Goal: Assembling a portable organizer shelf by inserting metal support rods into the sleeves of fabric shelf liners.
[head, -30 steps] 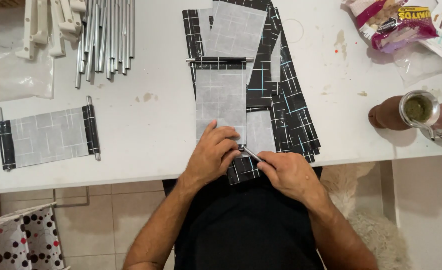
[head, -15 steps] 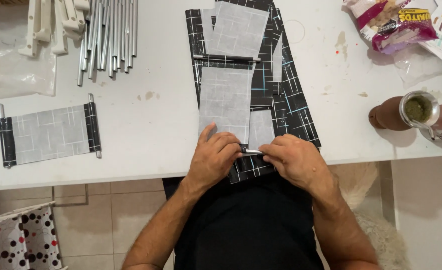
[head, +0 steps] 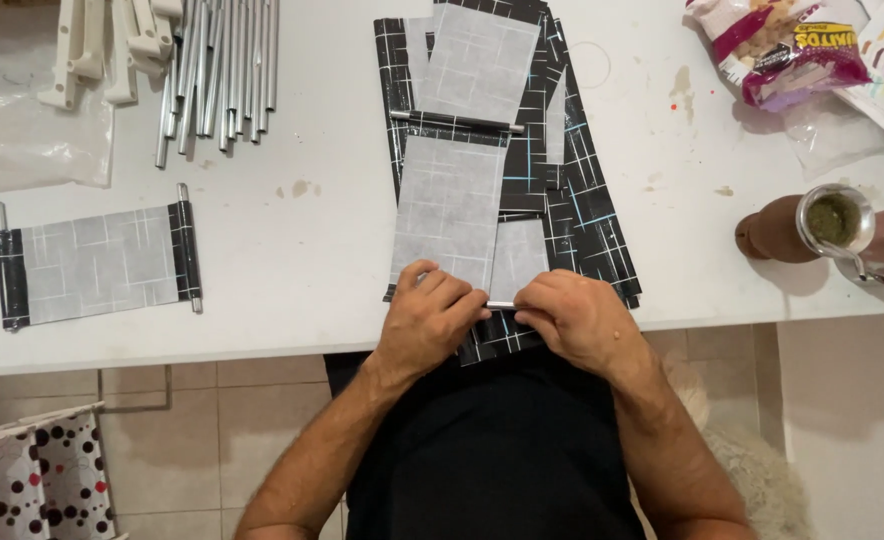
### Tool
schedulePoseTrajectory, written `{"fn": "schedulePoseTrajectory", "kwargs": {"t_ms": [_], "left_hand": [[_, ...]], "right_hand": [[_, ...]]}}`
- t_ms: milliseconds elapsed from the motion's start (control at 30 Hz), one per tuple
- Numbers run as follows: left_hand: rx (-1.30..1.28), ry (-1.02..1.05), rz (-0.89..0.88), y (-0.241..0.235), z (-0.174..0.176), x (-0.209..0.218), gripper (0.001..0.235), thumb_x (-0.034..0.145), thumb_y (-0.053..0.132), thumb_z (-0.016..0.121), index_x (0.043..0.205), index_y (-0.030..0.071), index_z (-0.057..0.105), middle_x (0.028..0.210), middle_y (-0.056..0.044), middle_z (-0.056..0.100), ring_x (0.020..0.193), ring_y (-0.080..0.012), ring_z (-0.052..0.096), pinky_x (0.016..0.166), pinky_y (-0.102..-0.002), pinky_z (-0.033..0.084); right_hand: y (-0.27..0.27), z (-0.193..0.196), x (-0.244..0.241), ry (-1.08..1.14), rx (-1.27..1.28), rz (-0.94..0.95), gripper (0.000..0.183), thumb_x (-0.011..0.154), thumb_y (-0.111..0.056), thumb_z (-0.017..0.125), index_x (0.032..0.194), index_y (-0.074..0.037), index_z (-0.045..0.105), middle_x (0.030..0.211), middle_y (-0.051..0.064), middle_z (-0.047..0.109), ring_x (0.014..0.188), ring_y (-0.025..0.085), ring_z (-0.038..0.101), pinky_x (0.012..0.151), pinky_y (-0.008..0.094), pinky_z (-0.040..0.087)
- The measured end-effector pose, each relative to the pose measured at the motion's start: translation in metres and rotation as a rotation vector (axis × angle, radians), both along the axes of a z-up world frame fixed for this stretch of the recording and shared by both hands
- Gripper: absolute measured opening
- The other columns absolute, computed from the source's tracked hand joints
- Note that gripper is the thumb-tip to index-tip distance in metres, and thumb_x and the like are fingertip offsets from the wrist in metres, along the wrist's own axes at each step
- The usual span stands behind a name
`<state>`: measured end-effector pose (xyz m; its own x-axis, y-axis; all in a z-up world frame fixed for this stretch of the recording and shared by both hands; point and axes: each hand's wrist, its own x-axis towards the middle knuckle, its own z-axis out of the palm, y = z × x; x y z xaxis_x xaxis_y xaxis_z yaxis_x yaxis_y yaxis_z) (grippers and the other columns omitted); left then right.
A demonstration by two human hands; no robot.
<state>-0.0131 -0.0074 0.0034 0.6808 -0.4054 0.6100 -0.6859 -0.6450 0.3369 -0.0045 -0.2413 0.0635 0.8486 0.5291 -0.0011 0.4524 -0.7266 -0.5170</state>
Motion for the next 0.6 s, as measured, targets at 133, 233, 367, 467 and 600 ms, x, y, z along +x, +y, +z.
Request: {"fn": "schedulePoseTrajectory", "kwargs": {"t_ms": [133, 233, 367, 467, 600], "left_hand": [[-0.002, 0.006, -0.009, -0.007, 0.002, -0.003, 0.023, 0.105, 0.036, 0.059, 0.097, 0.017, 0.07, 0.083, 0.001, 0.061, 0.079, -0.0165, 0.063, 0.103, -0.044, 0.046], [0.019, -0.018, -0.059, -0.01, 0.009, -0.001, 0.016, 0.103, 0.028, 0.062, 0.096, 0.016, 0.068, 0.084, -0.001, 0.062, 0.081, -0.018, 0.063, 0.104, -0.044, 0.045], [0.079, 0.015, -0.093, 0.0, 0.015, 0.002, 0.012, 0.103, 0.02, 0.059, 0.098, 0.014, 0.068, 0.086, -0.002, 0.063, 0.083, -0.0185, 0.065, 0.103, -0.042, 0.045], [0.086, 0.025, -0.047, 0.006, 0.018, 0.002, 0.011, 0.103, 0.017, 0.058, 0.1, 0.015, 0.069, 0.088, -0.002, 0.065, 0.085, -0.0184, 0.066, 0.102, -0.042, 0.046], [0.034, -0.032, -0.061, -0.014, 0.027, 0.003, 0.014, 0.104, 0.016, 0.055, 0.099, 0.014, 0.068, 0.088, -0.002, 0.064, 0.084, -0.0191, 0.066, 0.095, -0.039, 0.049]], "right_hand": [[0.004, 0.0, -0.001, -0.021, 0.0, -0.01, 0.012, 0.088, -0.027, 0.078, 0.09, -0.019, 0.069, 0.079, -0.002, 0.072, 0.081, 0.022, 0.073, 0.071, 0.036, 0.06], [0.009, 0.004, -0.002, 0.115, -0.011, -0.017, 0.013, 0.093, -0.03, 0.071, 0.099, -0.018, 0.072, 0.079, 0.006, 0.077, 0.079, 0.031, 0.075, 0.068, 0.042, 0.06], [-0.003, 0.019, 0.0, 0.146, -0.012, -0.1, 0.024, 0.089, -0.034, 0.075, 0.106, -0.017, 0.072, 0.081, 0.007, 0.078, 0.077, 0.031, 0.076, 0.068, 0.044, 0.06], [-0.018, 0.008, -0.003, 0.133, -0.001, -0.239, 0.032, 0.091, -0.042, 0.073, 0.112, -0.017, 0.07, 0.082, 0.004, 0.077, 0.073, 0.027, 0.074, 0.067, 0.043, 0.059], [0.001, -0.017, -0.013, 0.007, 0.336, -0.396, 0.049, 0.102, -0.059, 0.045, 0.11, -0.016, 0.066, 0.078, 0.007, 0.065, 0.069, 0.027, 0.065, 0.064, 0.04, 0.055]]}}
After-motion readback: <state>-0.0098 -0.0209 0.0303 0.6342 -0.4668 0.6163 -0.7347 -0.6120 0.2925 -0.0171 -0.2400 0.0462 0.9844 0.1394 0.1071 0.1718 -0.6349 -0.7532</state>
